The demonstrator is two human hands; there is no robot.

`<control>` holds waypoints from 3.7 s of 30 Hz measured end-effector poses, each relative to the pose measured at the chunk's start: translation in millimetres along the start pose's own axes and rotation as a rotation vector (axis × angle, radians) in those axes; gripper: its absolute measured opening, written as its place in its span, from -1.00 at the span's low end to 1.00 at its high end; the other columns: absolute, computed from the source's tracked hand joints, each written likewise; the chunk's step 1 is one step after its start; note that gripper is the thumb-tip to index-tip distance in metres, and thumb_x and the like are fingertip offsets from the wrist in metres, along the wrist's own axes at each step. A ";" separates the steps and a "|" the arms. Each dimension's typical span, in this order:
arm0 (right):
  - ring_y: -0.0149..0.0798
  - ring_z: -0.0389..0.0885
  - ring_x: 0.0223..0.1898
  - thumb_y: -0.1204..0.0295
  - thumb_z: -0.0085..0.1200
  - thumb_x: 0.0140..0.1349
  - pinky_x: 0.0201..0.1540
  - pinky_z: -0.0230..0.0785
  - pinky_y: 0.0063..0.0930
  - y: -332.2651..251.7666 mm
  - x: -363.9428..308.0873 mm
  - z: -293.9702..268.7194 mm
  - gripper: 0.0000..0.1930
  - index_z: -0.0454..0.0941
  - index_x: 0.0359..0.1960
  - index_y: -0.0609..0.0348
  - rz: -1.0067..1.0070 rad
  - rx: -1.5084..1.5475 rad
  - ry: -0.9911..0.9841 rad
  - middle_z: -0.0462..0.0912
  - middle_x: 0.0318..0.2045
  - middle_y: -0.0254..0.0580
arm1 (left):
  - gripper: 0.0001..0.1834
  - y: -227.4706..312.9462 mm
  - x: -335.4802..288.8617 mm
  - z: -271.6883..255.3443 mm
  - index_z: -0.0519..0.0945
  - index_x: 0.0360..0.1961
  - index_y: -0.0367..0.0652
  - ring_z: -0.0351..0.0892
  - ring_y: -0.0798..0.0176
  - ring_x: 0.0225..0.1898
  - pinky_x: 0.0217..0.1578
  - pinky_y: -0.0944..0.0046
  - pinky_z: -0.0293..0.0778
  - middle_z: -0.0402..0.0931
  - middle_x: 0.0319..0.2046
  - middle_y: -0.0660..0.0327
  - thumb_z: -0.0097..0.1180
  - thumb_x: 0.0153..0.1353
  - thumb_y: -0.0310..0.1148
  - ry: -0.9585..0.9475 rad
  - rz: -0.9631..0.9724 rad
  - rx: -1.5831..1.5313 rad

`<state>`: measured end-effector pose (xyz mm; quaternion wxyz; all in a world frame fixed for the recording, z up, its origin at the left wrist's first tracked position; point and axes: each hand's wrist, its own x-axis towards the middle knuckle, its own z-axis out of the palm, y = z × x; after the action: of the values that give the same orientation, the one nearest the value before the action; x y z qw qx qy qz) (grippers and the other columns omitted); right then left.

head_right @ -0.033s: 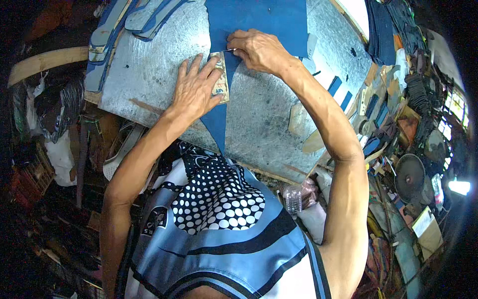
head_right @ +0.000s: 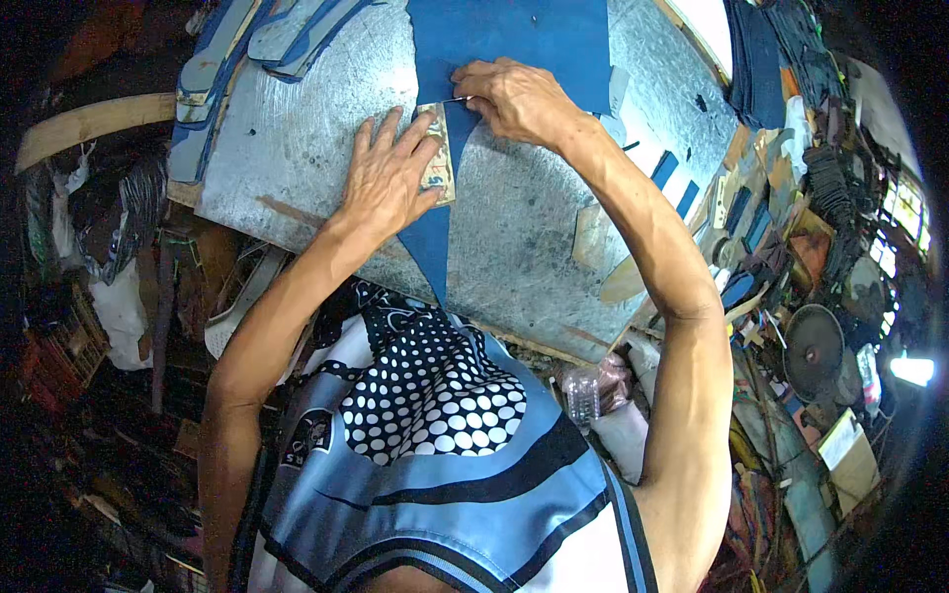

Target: Cutting out shoe component patterns from blue leather or synthetic material using a hand-held knife.

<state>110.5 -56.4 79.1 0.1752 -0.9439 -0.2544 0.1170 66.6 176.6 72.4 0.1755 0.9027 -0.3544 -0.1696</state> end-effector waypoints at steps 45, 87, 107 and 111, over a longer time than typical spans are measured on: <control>-0.03 0.71 -0.32 0.45 0.18 0.14 -0.25 0.53 -0.17 -155.4 -105.5 56.9 -0.81 0.64 -0.24 0.27 1.020 0.695 0.838 0.71 -0.36 0.14 | -0.49 -40.9 -49.8 39.9 0.53 0.13 -0.24 0.16 -0.14 0.40 0.37 -0.19 0.02 0.27 0.33 -0.07 0.26 0.18 -0.24 0.058 0.489 -0.026; 0.20 0.70 -0.25 0.23 0.18 0.15 -0.23 0.61 -0.08 72.1 -156.4 47.4 -0.41 0.45 0.14 0.41 0.827 0.074 0.510 0.50 -0.04 0.29 | -0.72 44.3 -50.8 61.6 0.64 -0.06 -0.11 0.36 -0.19 0.25 0.18 -0.10 0.33 0.49 0.13 0.04 0.26 0.19 -0.36 0.244 0.136 0.143; 0.16 0.59 0.01 0.17 0.12 0.14 0.01 0.48 -0.05 104.8 -204.0 54.8 -0.46 0.53 0.16 0.10 0.916 0.062 0.611 0.55 -0.01 0.16 | -0.66 -2.7 -156.0 -14.4 0.62 -0.06 -0.22 0.40 0.47 -0.46 -0.39 0.39 0.39 0.47 -0.46 0.34 0.09 0.08 -0.54 -0.291 -0.429 -0.607; 0.14 0.63 -0.06 0.16 0.13 0.15 -0.03 0.49 -0.07 92.3 -211.9 44.6 -0.49 0.57 0.12 0.10 0.975 0.073 0.550 0.56 -0.05 0.17 | -0.66 -33.2 -210.7 6.1 0.63 -0.06 -0.15 0.51 0.32 -0.34 -0.27 0.27 0.47 0.53 -0.41 0.24 0.12 0.08 -0.51 -0.503 -0.465 -0.621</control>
<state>-41.5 -229.4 30.4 0.1932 -0.9414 0.2706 -0.0573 -62.5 345.6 90.9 0.3034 0.7938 -0.1066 -0.5162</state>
